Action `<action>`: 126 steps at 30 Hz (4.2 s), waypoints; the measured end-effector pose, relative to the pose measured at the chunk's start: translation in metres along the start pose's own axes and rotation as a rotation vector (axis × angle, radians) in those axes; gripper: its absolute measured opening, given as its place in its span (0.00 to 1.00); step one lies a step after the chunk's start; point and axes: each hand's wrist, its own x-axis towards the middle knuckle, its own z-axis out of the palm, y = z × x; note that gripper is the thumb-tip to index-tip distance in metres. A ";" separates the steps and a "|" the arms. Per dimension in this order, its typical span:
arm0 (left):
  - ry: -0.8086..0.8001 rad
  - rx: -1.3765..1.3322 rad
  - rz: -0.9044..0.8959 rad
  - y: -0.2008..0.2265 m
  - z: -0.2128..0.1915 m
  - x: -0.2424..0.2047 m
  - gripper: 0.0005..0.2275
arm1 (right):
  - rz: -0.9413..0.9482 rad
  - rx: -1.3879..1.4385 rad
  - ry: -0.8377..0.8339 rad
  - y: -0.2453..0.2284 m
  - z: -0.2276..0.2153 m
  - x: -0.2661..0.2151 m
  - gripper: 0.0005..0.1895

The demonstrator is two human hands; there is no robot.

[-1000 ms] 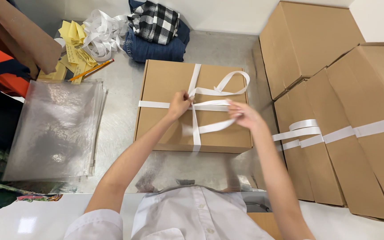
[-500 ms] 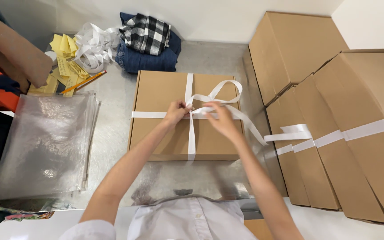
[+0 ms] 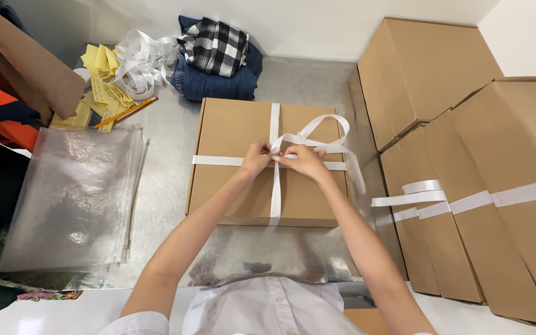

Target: The person ties a white ribbon around a cardboard box, forming a bow on top. They then pick up a yellow sticky note and a pencil, place the note on the box, and write on it.

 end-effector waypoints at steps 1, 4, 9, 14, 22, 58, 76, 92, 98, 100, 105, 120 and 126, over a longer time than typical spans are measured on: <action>0.000 -0.001 -0.002 0.012 0.002 -0.010 0.05 | 0.001 0.000 -0.001 0.002 0.002 0.004 0.17; -0.013 0.004 0.003 0.030 0.001 -0.026 0.09 | -0.027 -0.097 0.100 0.004 0.006 0.006 0.09; 0.107 0.629 0.344 0.009 -0.010 -0.021 0.04 | 0.087 0.035 0.121 -0.003 0.004 -0.012 0.11; 0.250 0.503 0.369 0.021 -0.006 -0.048 0.03 | 0.073 0.000 0.212 0.020 0.038 0.008 0.13; 0.348 0.719 0.382 0.018 0.000 -0.066 0.03 | 0.058 0.015 0.290 0.028 0.051 0.001 0.11; 0.172 -0.777 0.146 0.030 -0.062 -0.026 0.14 | -0.274 -0.303 0.345 0.032 0.075 -0.004 0.30; 0.812 1.348 -0.162 0.001 -0.174 -0.035 0.17 | -0.212 -0.324 0.408 0.023 0.076 -0.012 0.28; -0.276 1.155 0.043 0.033 -0.042 0.025 0.16 | -0.210 -0.283 0.386 0.016 0.065 -0.019 0.27; -0.369 1.098 0.126 0.047 -0.055 0.022 0.11 | -0.227 -0.279 0.380 0.023 0.070 -0.009 0.27; -0.397 1.084 0.130 0.048 -0.056 0.017 0.07 | -0.231 -0.271 0.379 0.026 0.070 -0.008 0.26; -0.304 0.797 -0.086 0.031 -0.063 0.014 0.03 | -0.287 0.307 0.570 0.036 0.067 -0.003 0.27; -0.296 0.517 0.011 0.070 -0.047 -0.025 0.02 | -0.123 0.089 0.245 0.064 0.001 -0.005 0.14; -0.382 -0.046 -0.223 0.123 -0.037 -0.074 0.04 | -0.146 0.182 0.319 0.060 0.003 -0.008 0.12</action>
